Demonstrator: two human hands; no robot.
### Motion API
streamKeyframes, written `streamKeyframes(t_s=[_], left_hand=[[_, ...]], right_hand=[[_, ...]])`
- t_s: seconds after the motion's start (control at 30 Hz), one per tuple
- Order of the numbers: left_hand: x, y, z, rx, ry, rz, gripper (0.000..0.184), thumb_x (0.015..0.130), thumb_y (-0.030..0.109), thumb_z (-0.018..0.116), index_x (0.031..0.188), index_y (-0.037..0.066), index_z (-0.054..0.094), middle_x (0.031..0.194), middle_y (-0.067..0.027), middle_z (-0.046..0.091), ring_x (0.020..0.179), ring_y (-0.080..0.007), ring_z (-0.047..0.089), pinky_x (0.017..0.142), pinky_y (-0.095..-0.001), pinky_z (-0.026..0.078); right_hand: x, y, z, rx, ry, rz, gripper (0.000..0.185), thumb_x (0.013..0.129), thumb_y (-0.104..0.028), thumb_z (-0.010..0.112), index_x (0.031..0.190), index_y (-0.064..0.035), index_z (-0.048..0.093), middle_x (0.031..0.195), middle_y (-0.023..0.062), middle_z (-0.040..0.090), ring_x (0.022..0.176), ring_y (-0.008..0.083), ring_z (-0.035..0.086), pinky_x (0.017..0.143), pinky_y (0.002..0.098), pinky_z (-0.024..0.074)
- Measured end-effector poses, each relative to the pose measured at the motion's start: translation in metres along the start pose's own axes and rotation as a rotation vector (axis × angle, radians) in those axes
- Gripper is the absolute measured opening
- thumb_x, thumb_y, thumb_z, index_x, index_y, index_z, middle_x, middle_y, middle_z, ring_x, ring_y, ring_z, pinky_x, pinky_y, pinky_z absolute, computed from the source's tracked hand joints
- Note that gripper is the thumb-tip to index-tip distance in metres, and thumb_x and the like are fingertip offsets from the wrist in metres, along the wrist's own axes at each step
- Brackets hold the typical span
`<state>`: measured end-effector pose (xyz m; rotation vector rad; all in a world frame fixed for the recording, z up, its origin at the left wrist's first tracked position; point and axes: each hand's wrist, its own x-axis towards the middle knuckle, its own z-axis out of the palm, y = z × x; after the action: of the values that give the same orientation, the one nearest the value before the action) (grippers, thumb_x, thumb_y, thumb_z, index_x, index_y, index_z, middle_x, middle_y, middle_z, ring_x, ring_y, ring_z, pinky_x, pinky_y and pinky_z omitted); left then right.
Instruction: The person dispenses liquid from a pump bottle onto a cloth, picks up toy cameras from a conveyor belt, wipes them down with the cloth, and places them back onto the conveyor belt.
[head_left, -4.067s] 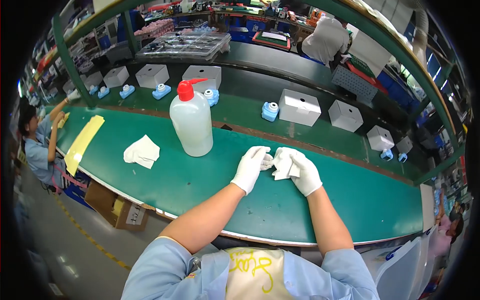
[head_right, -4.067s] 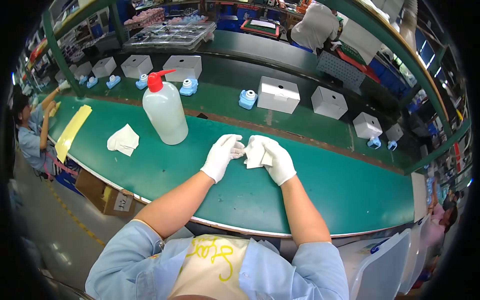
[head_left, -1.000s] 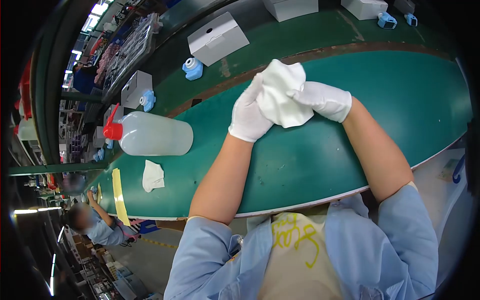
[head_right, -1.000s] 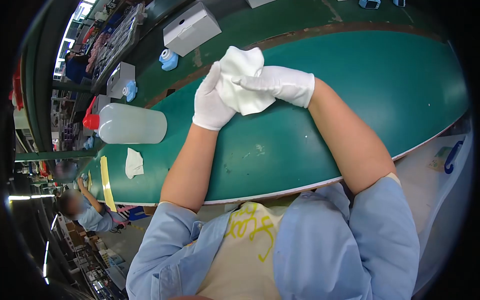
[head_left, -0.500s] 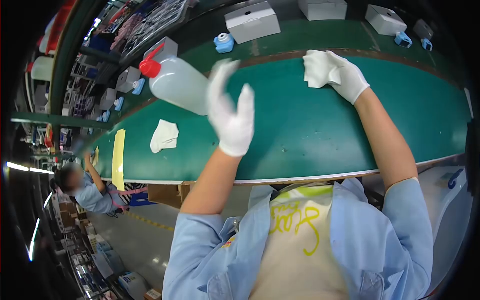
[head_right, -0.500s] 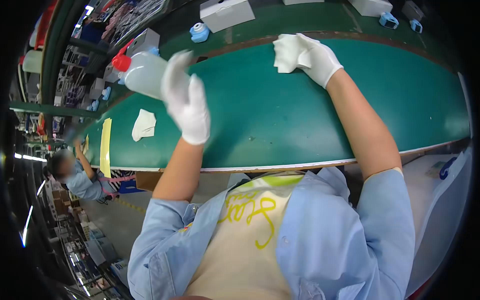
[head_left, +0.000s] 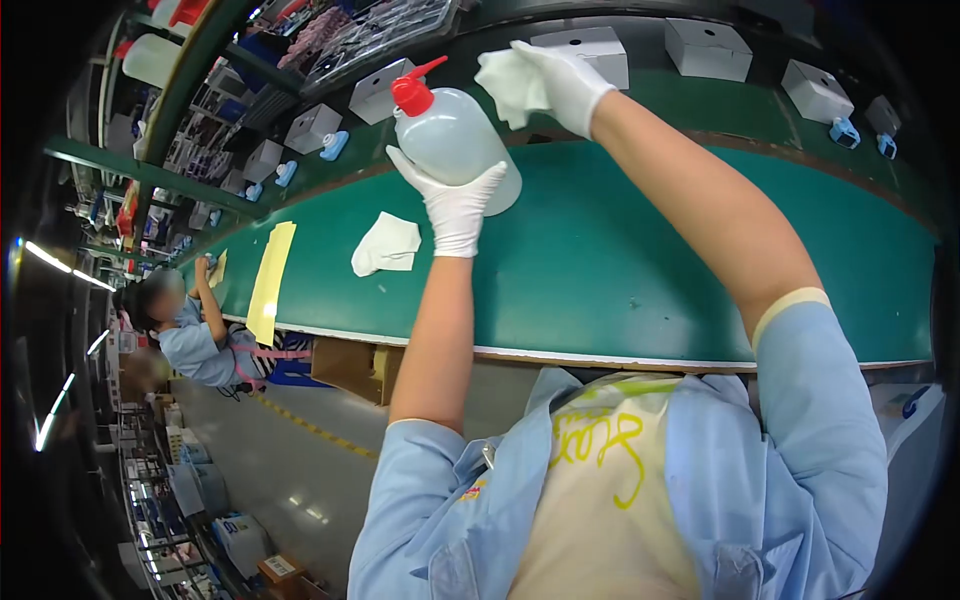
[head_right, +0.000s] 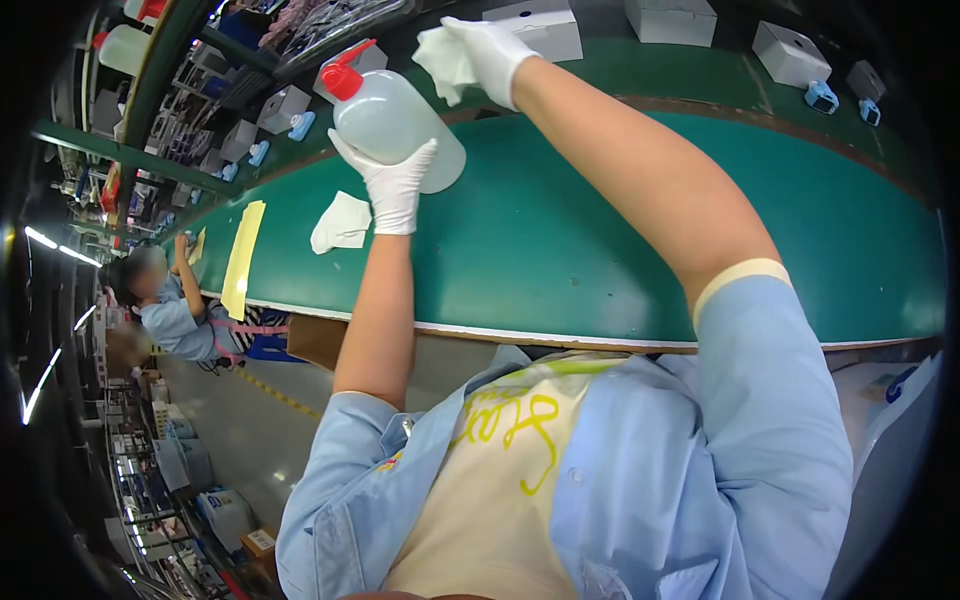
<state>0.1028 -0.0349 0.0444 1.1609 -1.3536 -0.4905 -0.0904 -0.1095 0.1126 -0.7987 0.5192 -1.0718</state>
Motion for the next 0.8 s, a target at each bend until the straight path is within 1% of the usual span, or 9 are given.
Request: streamKeyframes(t_s=[0.03, 0.2, 0.27, 0.37, 0.47, 0.57, 0.67, 0.77, 0.8], left_hand=[[0.0, 0.002, 0.003, -0.016, 0.022, -0.008, 0.142, 0.052, 0.011, 0.092, 0.151, 0.012, -0.011, 0.147, -0.0188, 0.028, 0.13, -0.0301, 0.039, 0.111, -0.041, 0.034], [0.002, 0.008, 0.016, -0.033, 0.001, -0.054, 0.148, 0.048, 0.017, 0.094, 0.15, 0.012, -0.013, 0.145, -0.0185, 0.031, 0.129, -0.0304, 0.041, 0.109, -0.0414, 0.036], [0.004, 0.006, 0.021, -0.002, 0.066, -0.009, 0.136, 0.05, 0.019, 0.093, 0.149, 0.01, 0.0, 0.142, -0.0188, 0.036, 0.127, -0.0291, 0.044, 0.106, -0.041, 0.039], [0.008, 0.004, 0.023, -0.023, 0.131, 0.057, 0.121, 0.054, 0.02, 0.092, 0.145, 0.009, 0.013, 0.138, -0.0185, 0.041, 0.124, -0.0289, 0.048, 0.104, -0.0411, 0.041], [0.0, 0.003, 0.008, 0.035, 0.12, 0.062, 0.109, 0.057, 0.019, 0.09, 0.141, 0.008, 0.022, 0.134, -0.018, 0.045, 0.121, -0.0294, 0.051, 0.102, -0.0414, 0.043], [0.002, 0.003, -0.004, 0.026, 0.163, 0.061, 0.104, 0.059, 0.018, 0.089, 0.14, 0.007, 0.026, 0.132, -0.0179, 0.047, 0.119, -0.0295, 0.052, 0.101, -0.0414, 0.043], [0.006, 0.0, -0.008, 0.071, 0.19, 0.067, 0.105, 0.059, 0.019, 0.09, 0.141, 0.007, 0.025, 0.132, -0.0178, 0.047, 0.12, -0.0294, 0.052, 0.102, -0.0416, 0.043], [0.005, 0.008, -0.01, 0.059, 0.145, 0.033, 0.104, 0.059, 0.015, 0.09, 0.139, 0.006, 0.024, 0.134, -0.0146, 0.04, 0.125, -0.0277, 0.045, 0.107, -0.041, 0.037], [0.004, 0.008, -0.01, 0.064, 0.145, 0.032, 0.104, 0.059, 0.016, 0.09, 0.139, 0.006, 0.024, 0.134, -0.0147, 0.04, 0.125, -0.0277, 0.045, 0.107, -0.041, 0.037]], right_hand=[[0.013, 0.001, 0.003, -0.111, -0.042, -0.108, 0.042, 0.101, -0.031, 0.042, 0.12, 0.0012, 0.06, 0.108, 0.0109, 0.068, 0.088, 0.0246, 0.066, 0.084, 0.0341, 0.0493], [0.022, 0.008, 0.064, -0.145, 0.114, -0.183, 0.047, 0.102, -0.036, 0.038, 0.124, 0.0006, 0.056, 0.117, 0.0141, 0.064, 0.104, 0.0242, 0.062, 0.095, 0.0343, 0.045], [0.024, 0.009, 0.077, -0.155, 0.185, -0.214, 0.049, 0.102, -0.038, 0.037, 0.126, 0.0004, 0.055, 0.121, 0.0154, 0.063, 0.11, 0.024, 0.061, 0.1, 0.0344, 0.0433], [0.052, 0.024, 0.057, 0.15, -0.079, -0.212, 0.052, 0.103, -0.04, 0.034, 0.129, 0.0007, 0.053, 0.122, 0.0147, 0.062, 0.113, 0.0229, 0.06, 0.1, 0.034, 0.0431], [0.037, 0.019, 0.052, 0.181, -0.153, -0.141, 0.054, 0.102, -0.042, 0.034, 0.129, 0.0008, 0.054, 0.123, 0.0137, 0.062, 0.114, 0.0222, 0.059, 0.1, 0.0337, 0.0429], [0.033, 0.015, 0.05, 0.094, -0.049, -0.204, 0.052, 0.102, -0.04, 0.036, 0.127, 0.0009, 0.055, 0.121, 0.0127, 0.063, 0.111, 0.0222, 0.06, 0.099, 0.0332, 0.0432], [0.023, 0.005, 0.058, 0.114, 0.097, -0.132, 0.049, 0.101, -0.038, 0.04, 0.126, 0.0005, 0.056, 0.12, 0.0117, 0.065, 0.109, 0.0215, 0.061, 0.098, 0.0325, 0.0438], [0.035, 0.002, 0.053, 0.176, -0.059, -0.148, 0.046, 0.1, -0.036, 0.044, 0.127, -0.0003, 0.057, 0.118, 0.0106, 0.066, 0.105, 0.0207, 0.063, 0.095, 0.032, 0.0457], [0.035, 0.003, 0.054, 0.139, -0.056, -0.157, 0.046, 0.1, -0.036, 0.044, 0.127, -0.0004, 0.057, 0.117, 0.0104, 0.066, 0.104, 0.0206, 0.063, 0.094, 0.0322, 0.0462]])
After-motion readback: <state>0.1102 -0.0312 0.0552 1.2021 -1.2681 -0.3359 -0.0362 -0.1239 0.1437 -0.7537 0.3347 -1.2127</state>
